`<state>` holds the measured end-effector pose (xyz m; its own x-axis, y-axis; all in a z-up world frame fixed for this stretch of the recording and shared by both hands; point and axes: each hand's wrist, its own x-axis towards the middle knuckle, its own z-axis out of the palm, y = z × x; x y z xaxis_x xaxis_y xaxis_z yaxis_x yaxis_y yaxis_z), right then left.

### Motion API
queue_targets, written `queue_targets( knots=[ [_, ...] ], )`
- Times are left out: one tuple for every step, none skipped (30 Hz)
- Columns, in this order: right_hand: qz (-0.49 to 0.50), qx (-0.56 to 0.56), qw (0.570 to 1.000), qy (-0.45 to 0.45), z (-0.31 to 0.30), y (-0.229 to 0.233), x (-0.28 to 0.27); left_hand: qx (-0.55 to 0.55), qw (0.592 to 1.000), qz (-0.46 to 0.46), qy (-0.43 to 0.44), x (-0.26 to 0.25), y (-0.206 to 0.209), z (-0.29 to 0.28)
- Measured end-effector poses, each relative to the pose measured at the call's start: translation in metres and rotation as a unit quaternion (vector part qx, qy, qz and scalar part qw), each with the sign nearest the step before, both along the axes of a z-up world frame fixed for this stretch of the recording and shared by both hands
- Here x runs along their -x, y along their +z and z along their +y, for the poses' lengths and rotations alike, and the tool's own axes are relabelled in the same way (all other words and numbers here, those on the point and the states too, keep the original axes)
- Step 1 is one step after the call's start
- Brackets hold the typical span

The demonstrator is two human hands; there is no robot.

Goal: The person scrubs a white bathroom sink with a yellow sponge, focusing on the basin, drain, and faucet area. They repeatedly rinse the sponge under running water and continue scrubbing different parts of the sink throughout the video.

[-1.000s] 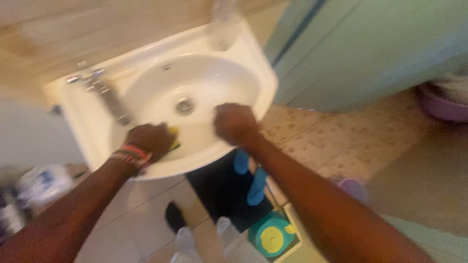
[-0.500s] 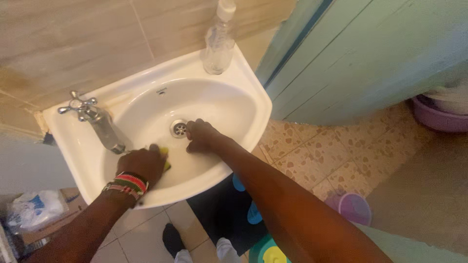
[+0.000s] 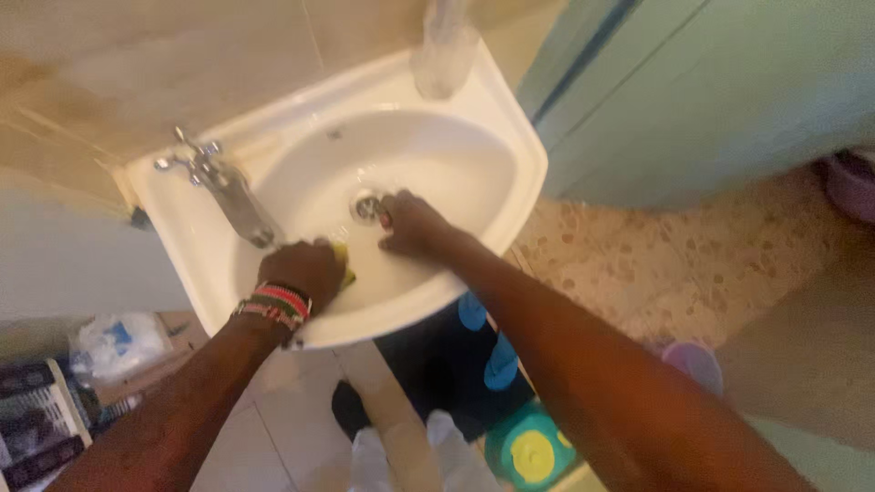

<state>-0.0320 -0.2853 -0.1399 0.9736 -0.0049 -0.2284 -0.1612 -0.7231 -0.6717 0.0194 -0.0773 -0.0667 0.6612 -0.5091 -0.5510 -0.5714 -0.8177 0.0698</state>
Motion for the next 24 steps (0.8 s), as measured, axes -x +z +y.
queue_targets(
  knots=[
    [-0.001,0.002,1.000,-0.003,0.001,0.000,-0.001,-0.004,1.000,0.016,0.012,-0.003,0.001,-0.001],
    [0.001,0.013,1.000,-0.004,0.001,0.000,-0.003,-0.007,0.999,0.031,0.023,-0.009,0.000,-0.002],
    [0.004,0.022,1.000,-0.006,0.003,0.000,-0.005,0.008,1.000,-0.002,-0.001,-0.015,-0.002,-0.005],
    [0.006,0.031,0.999,-0.007,0.004,0.001,-0.011,0.023,0.999,-0.035,-0.026,-0.022,-0.005,-0.009],
    [-0.002,-0.009,1.000,-0.015,0.005,0.001,-0.012,0.039,0.996,-0.062,-0.054,-0.025,-0.011,-0.011],
    [-0.010,-0.049,0.998,-0.023,0.006,0.001,-0.014,0.028,0.998,-0.047,-0.021,-0.030,-0.015,-0.011],
    [-0.009,-0.094,0.995,-0.030,0.012,0.000,-0.007,0.011,1.000,-0.023,0.015,-0.031,-0.019,-0.008],
    [0.014,-0.154,0.988,-0.028,0.016,0.001,0.000,-0.007,0.999,0.001,0.050,-0.027,-0.022,-0.006],
    [0.027,-0.214,0.976,-0.024,0.023,0.003,-0.002,0.036,0.999,-0.025,-0.001,-0.027,-0.019,0.010],
    [0.041,-0.273,0.961,-0.019,0.030,0.006,-0.005,0.079,0.994,-0.051,-0.052,-0.023,-0.011,0.033],
    [0.000,-0.248,0.969,0.016,0.042,0.008,-0.007,0.127,0.983,-0.079,-0.105,-0.020,-0.003,0.041],
    [-0.040,-0.222,0.973,0.051,0.065,0.010,-0.005,0.101,0.991,-0.059,-0.059,-0.014,0.009,0.050],
    [-0.075,-0.195,0.974,0.086,0.079,0.013,-0.004,0.076,0.996,-0.035,-0.012,-0.001,0.021,0.060],
    [-0.106,-0.145,0.980,0.081,0.083,0.016,-0.009,0.173,0.982,-0.065,-0.037,0.010,0.030,0.060],
    [-0.140,-0.099,0.982,0.080,0.092,0.019,-0.017,0.265,0.957,-0.100,-0.058,0.018,0.040,0.066],
    [-0.174,-0.053,0.980,0.079,0.100,0.022,-0.024,0.353,0.922,-0.135,-0.077,0.022,0.047,0.070],
    [-0.131,-0.030,0.990,0.031,0.107,0.024,-0.035,0.344,0.927,-0.132,-0.069,0.022,0.053,0.072],
    [-0.088,-0.007,0.996,-0.017,0.112,0.025,-0.047,0.335,0.931,-0.130,-0.061,0.021,0.057,0.073],
    [-0.043,0.016,0.997,-0.068,0.116,0.023,-0.055,0.327,0.935,-0.125,-0.054,0.020,0.058,0.073],
    [-0.074,0.077,0.994,-0.034,0.119,0.018,-0.061,0.324,0.937,-0.128,-0.030,0.018,0.059,0.072],
    [-0.102,0.136,0.986,0.001,0.123,0.012,-0.060,0.321,0.938,-0.128,-0.004,0.020,0.058,0.072],
    [-0.129,0.193,0.972,0.036,0.128,0.005,-0.058,0.317,0.939,-0.128,0.022,0.023,0.058,0.072],
    [-0.177,0.091,0.978,0.061,0.134,0.001,-0.055,0.325,0.936,-0.133,0.033,0.023,0.059,0.073],
    [-0.221,-0.012,0.971,0.086,0.141,-0.002,-0.047,0.334,0.932,-0.138,0.043,0.025,0.060,0.075]
  ],
)
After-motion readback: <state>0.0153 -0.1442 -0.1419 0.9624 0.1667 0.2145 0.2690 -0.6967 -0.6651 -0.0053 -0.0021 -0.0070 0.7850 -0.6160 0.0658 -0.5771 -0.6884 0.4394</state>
